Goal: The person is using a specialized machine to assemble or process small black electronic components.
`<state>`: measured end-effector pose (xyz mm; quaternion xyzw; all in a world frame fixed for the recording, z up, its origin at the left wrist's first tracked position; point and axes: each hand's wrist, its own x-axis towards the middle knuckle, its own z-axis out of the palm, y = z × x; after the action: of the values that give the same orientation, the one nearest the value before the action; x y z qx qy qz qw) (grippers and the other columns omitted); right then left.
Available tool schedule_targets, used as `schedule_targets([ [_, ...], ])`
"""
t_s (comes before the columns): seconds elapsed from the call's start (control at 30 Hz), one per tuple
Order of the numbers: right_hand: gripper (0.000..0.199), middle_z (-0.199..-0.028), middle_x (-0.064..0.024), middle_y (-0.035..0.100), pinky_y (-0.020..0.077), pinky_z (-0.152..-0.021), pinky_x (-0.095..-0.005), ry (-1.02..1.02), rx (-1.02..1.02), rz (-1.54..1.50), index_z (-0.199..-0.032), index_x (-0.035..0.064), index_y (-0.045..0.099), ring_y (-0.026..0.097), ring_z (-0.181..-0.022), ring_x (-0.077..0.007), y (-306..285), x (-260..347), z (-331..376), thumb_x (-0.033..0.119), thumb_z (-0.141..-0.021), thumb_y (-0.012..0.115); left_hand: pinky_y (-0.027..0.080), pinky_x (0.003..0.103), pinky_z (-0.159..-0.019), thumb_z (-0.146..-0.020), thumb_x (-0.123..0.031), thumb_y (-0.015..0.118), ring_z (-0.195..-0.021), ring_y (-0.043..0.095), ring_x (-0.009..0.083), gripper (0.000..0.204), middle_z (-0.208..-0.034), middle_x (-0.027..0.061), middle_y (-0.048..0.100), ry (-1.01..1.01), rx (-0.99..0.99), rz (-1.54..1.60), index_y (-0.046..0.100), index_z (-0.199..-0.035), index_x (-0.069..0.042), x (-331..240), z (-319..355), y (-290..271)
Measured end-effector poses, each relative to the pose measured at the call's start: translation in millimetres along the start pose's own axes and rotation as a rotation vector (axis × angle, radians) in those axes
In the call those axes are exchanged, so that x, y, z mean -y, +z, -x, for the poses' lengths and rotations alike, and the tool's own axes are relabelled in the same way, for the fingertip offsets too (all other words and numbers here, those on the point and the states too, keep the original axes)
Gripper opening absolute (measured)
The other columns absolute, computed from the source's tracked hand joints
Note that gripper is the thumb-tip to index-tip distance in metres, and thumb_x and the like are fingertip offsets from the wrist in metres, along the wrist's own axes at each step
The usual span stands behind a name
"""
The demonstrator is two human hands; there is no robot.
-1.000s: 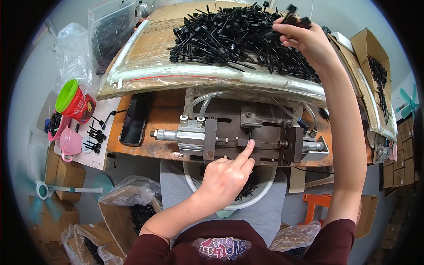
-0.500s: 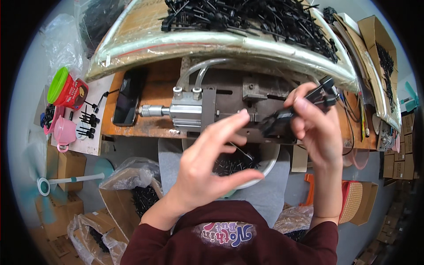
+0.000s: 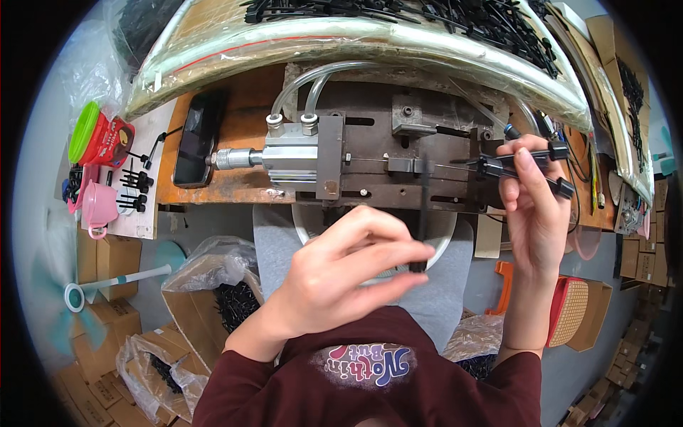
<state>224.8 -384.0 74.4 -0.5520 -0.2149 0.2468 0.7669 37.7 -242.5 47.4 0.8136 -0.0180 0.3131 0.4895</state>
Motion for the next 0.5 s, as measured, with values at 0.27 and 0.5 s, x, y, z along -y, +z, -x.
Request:
schedule_targets([
  [0.27, 0.017, -0.1, -0.0113, 0.069, 0.0498, -0.07, -0.0229, -0.408, -0.023, 0.476, -0.1, -0.0024, 0.065, 0.062, -0.08, -0.0118, 4, -2, 20, -0.004, -0.084, 0.071, 0.054, 0.028, -0.062, -0.076, -0.012, 0.078, -0.067, 0.066, 0.0184, 0.022, -0.128, 0.0129, 0.064, 0.038, 0.147, -0.68, 0.07, -0.095, -0.003, 26, 1, 22],
  [0.5, 0.025, -0.102, -0.0166, 0.07, 0.0532, -0.071, -0.0328, -1.019, 0.083, 1.087, -0.101, -0.0027, 0.069, 0.068, -0.083, -0.0257, 2, -11, 26, -0.008, -0.077, 0.072, 0.051, 0.026, -0.059, -0.075, -0.014, 0.078, -0.064, 0.066, 0.0167, 0.025, -0.127, 0.0101, 0.066, 0.043, 0.167, -0.733, 0.07, -0.097, -0.005, 24, -12, 18],
])
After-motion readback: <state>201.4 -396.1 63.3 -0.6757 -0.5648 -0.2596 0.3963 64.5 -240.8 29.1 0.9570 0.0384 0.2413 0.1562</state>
